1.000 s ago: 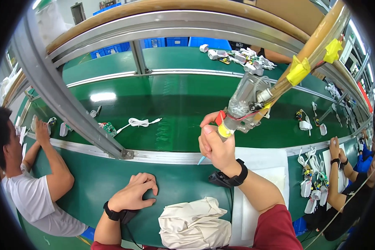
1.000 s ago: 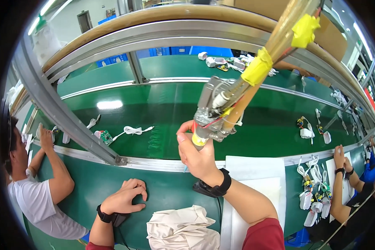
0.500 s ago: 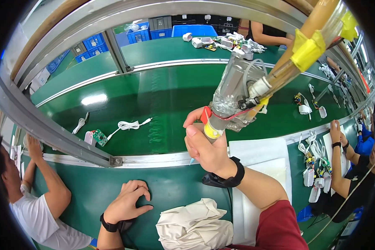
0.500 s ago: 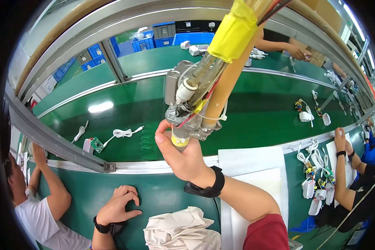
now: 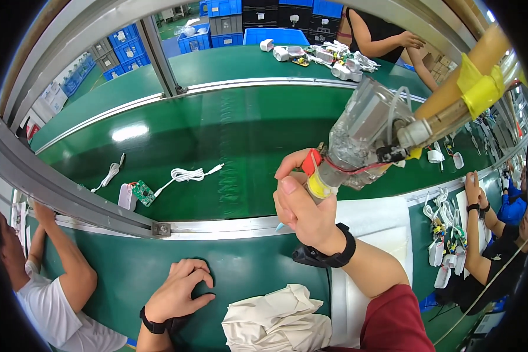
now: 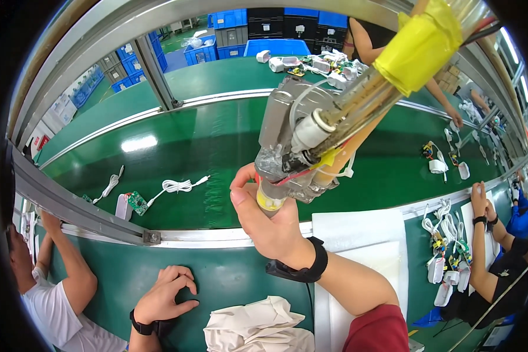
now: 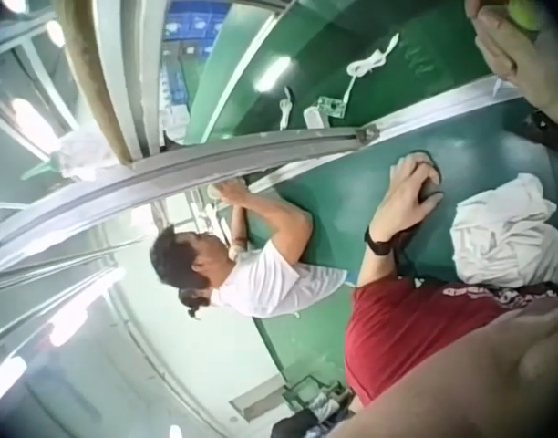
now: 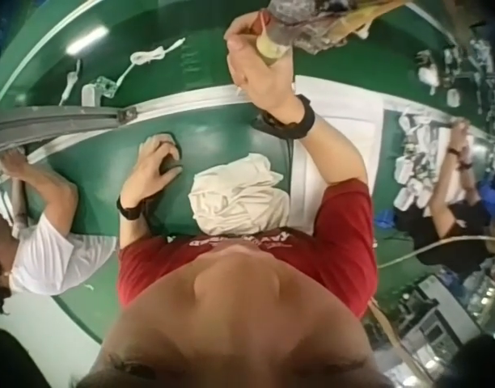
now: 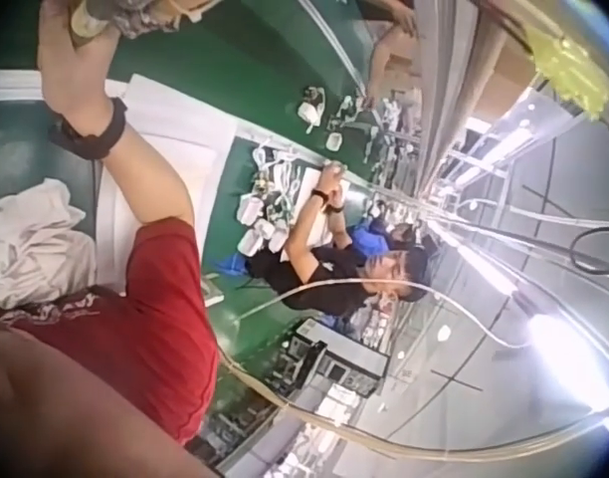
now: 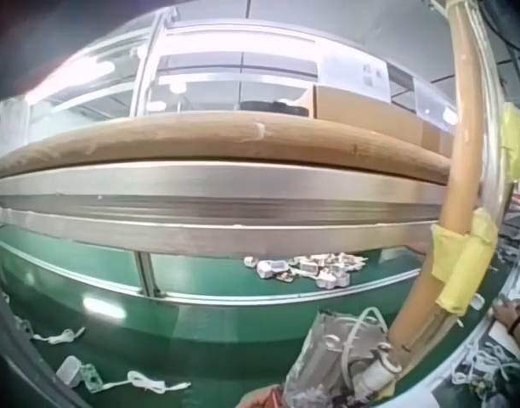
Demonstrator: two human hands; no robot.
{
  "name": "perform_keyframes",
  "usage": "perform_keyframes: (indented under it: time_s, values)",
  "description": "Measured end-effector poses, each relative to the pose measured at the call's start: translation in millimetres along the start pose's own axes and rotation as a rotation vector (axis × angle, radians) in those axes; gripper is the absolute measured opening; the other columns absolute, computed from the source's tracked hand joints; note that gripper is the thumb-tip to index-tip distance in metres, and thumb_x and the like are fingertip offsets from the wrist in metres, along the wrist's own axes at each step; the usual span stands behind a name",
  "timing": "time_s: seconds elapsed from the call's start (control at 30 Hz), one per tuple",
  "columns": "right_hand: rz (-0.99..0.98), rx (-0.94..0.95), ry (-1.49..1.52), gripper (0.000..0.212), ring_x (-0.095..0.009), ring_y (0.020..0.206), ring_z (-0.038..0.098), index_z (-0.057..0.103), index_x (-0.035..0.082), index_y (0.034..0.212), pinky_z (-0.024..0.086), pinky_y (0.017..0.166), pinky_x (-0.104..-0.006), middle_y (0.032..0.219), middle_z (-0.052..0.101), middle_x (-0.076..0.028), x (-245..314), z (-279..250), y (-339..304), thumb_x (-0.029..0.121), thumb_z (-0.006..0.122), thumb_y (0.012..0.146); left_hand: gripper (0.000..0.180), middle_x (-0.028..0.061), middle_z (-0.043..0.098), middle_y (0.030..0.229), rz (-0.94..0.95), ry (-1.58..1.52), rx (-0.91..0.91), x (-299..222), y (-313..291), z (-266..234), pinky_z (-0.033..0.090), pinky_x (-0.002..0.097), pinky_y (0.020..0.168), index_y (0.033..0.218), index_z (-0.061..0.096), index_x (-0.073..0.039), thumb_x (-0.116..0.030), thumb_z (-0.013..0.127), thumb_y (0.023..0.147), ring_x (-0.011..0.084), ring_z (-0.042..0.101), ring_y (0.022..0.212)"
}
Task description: The person picks up a circuit board and a plastic housing, applies glue from a dispenser to the board, and presses the board into the housing. This process is repeated for several units, which are then placed back onto the conveyor belt.
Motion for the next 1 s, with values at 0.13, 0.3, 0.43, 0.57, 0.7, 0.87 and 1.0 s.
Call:
perform_keyframes:
  time_s: [0.13,0.3,0.43,0.57,0.7,0.87,1.0]
  values:
    - [0.006,0.022,0.007,0.011,-0.005,0.038,0.03,0.041,0.003,0.101,0.024,0.035,-0.0214,0.051,0.035,0.002,-2.5,1.4,-1.0,0.011,0.045,0.094,0.027,0.0031,0.051,0.106,0.017,0.001,0.003,-0.1,3.7,0.8,0.034,0.0354,0.085,0.09,0.061,-0.014,-0.011,0.076,0.068,0.0246,0.046,0.099]
    - [0.011,0.021,0.016,0.011,-0.005,0.037,0.029,0.041,0.004,0.101,0.025,0.035,-0.0213,0.052,0.035,0.002,-5.3,0.6,-1.6,0.01,0.045,0.094,0.027,0.0032,0.051,0.105,0.014,0.008,0.006,3.1,3.0,2.5,0.034,0.0351,0.086,0.091,0.061,-0.014,-0.011,0.076,0.068,0.0246,0.046,0.099]
    - [-0.002,0.014,0.0,0.011,-0.005,0.037,0.029,0.041,0.004,0.101,0.025,0.035,-0.0213,0.051,0.035,0.002,-6.0,0.6,-2.7,0.011,0.045,0.094,0.028,0.0036,0.05,0.105,0.015,0.012,0.027,3.9,0.4,3.3,0.034,0.0354,0.086,0.092,0.061,-0.014,-0.012,0.076,0.069,0.0248,0.046,0.1]
    - [-0.006,0.03,-0.011,0.011,-0.005,0.036,0.029,0.04,0.004,0.101,0.025,0.034,-0.0215,0.051,0.035,0.002,-4.7,3.2,-3.8,0.011,0.045,0.094,0.028,0.0037,0.05,0.105,0.022,-0.004,0.004,1.3,-2.0,1.7,0.034,0.0358,0.086,0.093,0.061,-0.014,-0.011,0.075,0.069,0.0249,0.046,0.101]
    - [0.0,0.033,-0.011,0.011,-0.005,0.036,0.029,0.04,0.004,0.101,0.024,0.034,-0.0217,0.051,0.035,0.002,-3.4,5.2,-5.6,0.012,0.045,0.094,0.028,0.0037,0.051,0.106,0.026,0.004,0.003,1.7,-5.2,3.0,0.034,0.0359,0.087,0.094,0.061,-0.014,-0.012,0.076,0.07,0.0253,0.046,0.102]
    - [0.001,0.028,-0.013,0.012,-0.005,0.036,0.029,0.04,0.004,0.101,0.024,0.034,-0.022,0.051,0.035,0.002,-1.8,7.7,-8.1,0.012,0.045,0.094,0.028,0.0043,0.051,0.106,0.033,0.007,0.001,-0.8,-8.8,0.3,0.034,0.0356,0.088,0.094,0.061,-0.014,-0.012,0.076,0.07,0.0251,0.046,0.102]
    - [0.011,0.022,-0.012,0.012,-0.005,0.036,0.029,0.041,0.005,0.101,0.024,0.034,-0.0221,0.051,0.035,0.002,-0.1,11.1,-11.1,0.013,0.045,0.094,0.028,0.0047,0.05,0.106,0.053,0.006,-0.004,-2.2,-12.3,-0.8,0.033,0.0352,0.089,0.094,0.061,-0.013,-0.012,0.076,0.07,0.0246,0.047,0.102]
Point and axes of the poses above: each hand's wrist, its own y-axis towards the middle knuckle, its own z-axis out of the palm, x = y × z, the point moved 5 cm from there along y, towards the middle knuckle
